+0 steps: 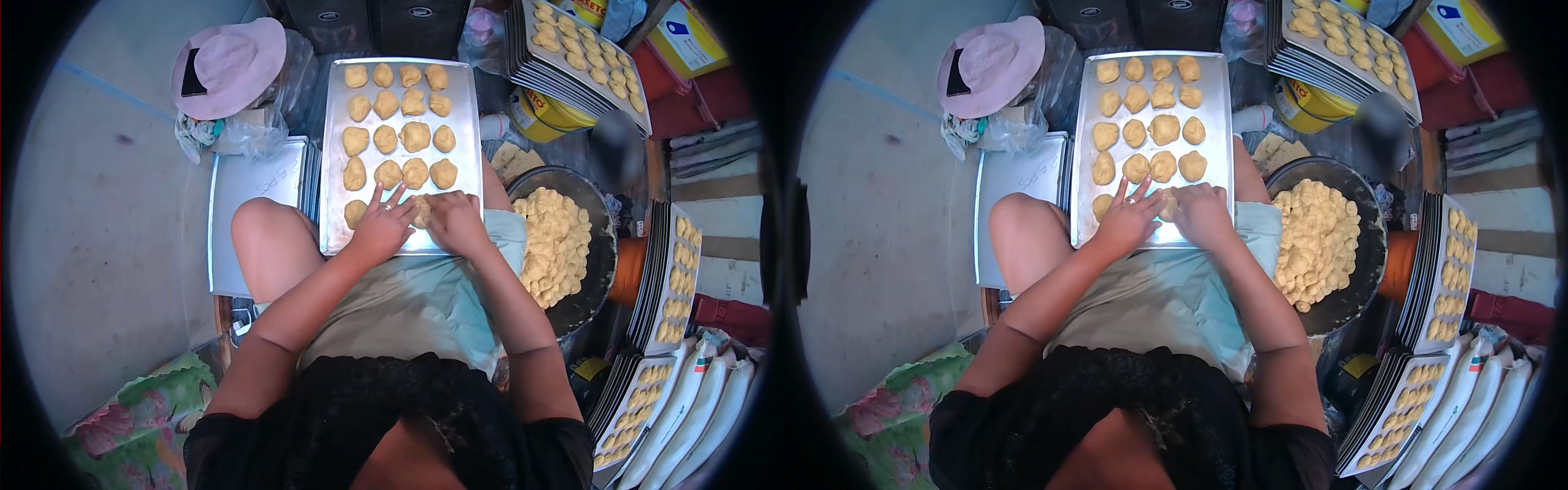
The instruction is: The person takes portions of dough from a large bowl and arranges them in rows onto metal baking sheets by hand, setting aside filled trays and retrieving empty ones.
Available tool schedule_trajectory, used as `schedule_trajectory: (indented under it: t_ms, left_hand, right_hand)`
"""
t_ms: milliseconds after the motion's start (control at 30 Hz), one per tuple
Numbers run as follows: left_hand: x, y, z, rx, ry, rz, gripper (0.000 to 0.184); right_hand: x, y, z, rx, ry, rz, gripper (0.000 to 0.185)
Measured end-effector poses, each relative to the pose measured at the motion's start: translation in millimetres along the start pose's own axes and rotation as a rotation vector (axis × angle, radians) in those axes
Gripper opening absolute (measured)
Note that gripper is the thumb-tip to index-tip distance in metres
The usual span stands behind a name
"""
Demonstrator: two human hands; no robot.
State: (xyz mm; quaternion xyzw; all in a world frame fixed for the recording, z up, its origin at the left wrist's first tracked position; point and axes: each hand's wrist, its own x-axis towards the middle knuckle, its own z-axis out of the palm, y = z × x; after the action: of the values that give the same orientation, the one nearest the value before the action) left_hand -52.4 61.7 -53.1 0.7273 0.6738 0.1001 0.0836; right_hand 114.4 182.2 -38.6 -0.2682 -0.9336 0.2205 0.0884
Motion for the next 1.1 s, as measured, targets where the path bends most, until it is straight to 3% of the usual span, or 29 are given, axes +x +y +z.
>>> schedule_trajectory:
  t_ms: [200,433,533,767,1100]
  left_hand:
    - [-17,5,-7,-0.135,0.132,-0.056,0.046]
    - [-31,-15,-5,-0.054,0.275,-0.069,0.034]
    - [-31,-16,-9,-0.071,0.248,-0.075,0.030]
    - [-28,-16,-1,-0.079,0.311,-0.122,0.025]
    - [-30,-12,-7,-0.075,0.290,-0.169,0.033]
  right_hand:
    - [-4,0,5,-0.031,0.072,-0.078,0.037]
    - [-3,-16,4,0.077,0.128,-0.175,0.040]
    - [-2,-16,26,-0.128,0.074,-0.204,0.044]
    - [-4,-18,-3,0.066,0.014,-0.101,0.046]
    - [-6,-7,9,-0.145,-0.052,-0.156,0.043]
